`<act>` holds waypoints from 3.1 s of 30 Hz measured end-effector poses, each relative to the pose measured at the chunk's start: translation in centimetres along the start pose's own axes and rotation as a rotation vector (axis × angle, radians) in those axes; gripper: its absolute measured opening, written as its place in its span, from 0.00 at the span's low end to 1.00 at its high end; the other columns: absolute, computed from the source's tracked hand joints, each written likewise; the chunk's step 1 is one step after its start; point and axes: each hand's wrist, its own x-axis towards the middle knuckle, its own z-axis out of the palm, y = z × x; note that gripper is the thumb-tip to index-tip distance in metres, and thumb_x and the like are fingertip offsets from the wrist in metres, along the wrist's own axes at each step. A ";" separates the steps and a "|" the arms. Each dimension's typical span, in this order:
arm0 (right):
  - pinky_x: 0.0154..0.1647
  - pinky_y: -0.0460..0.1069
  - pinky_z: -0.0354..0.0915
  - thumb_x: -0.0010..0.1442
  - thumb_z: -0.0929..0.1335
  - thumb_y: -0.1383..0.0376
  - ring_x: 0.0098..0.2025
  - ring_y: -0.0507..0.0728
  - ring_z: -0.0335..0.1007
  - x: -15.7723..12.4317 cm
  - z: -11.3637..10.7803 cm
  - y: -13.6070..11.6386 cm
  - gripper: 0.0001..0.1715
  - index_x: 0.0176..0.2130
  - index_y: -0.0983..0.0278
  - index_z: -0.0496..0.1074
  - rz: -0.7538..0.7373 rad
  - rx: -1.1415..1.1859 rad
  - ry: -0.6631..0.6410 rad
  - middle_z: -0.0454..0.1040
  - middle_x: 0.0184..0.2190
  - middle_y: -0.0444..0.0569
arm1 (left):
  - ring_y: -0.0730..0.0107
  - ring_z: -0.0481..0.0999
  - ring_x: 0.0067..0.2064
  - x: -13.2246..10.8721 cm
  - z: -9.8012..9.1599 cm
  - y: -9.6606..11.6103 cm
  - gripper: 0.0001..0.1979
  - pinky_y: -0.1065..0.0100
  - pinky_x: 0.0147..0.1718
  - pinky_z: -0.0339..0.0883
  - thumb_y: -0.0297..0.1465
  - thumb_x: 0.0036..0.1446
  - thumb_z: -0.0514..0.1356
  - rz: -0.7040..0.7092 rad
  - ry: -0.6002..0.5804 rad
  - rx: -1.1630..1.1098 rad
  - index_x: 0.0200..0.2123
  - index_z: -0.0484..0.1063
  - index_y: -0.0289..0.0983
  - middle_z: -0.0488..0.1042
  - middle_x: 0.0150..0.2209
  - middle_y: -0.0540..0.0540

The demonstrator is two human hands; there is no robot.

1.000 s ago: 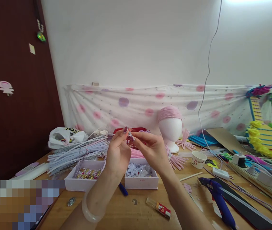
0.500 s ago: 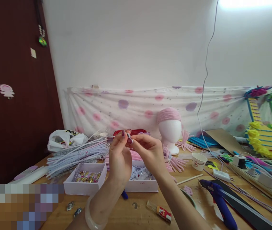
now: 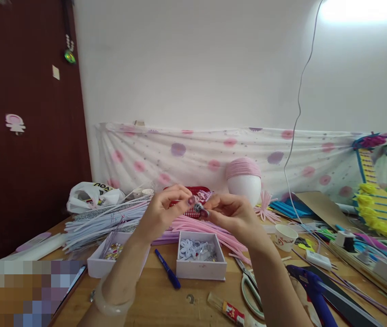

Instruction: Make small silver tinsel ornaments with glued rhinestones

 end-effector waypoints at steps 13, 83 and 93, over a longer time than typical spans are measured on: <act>0.27 0.45 0.55 0.50 0.69 0.79 0.24 0.48 0.64 0.0 0.9 0.7 0.11 0.25 0.66 0.77 -0.029 -0.662 -0.546 0.76 0.22 0.42 | 0.59 0.72 0.37 -0.8 -0.4 0.3 0.10 0.59 0.44 0.60 0.20 0.48 0.66 0.050 -0.511 0.885 0.21 0.77 0.40 0.76 0.28 0.48; 0.34 0.45 0.72 0.40 0.82 0.64 0.29 0.51 0.77 0.4 3.8 0.8 0.11 0.28 0.60 0.83 0.247 0.360 0.187 0.82 0.25 0.44 | 0.74 0.74 0.32 0.3 4.5 -1.7 0.09 0.70 0.35 0.66 0.28 0.36 0.74 -0.175 0.671 -0.822 0.24 0.79 0.38 0.77 0.28 0.52; 0.32 0.47 0.74 0.43 0.81 0.58 0.27 0.52 0.76 0.2 2.0 -0.4 0.14 0.29 0.63 0.82 0.192 0.301 0.195 0.80 0.24 0.44 | 0.74 0.73 0.36 0.0 5.7 -1.3 0.08 0.71 0.38 0.66 0.29 0.35 0.75 -0.119 0.616 -0.746 0.22 0.80 0.38 0.76 0.32 0.51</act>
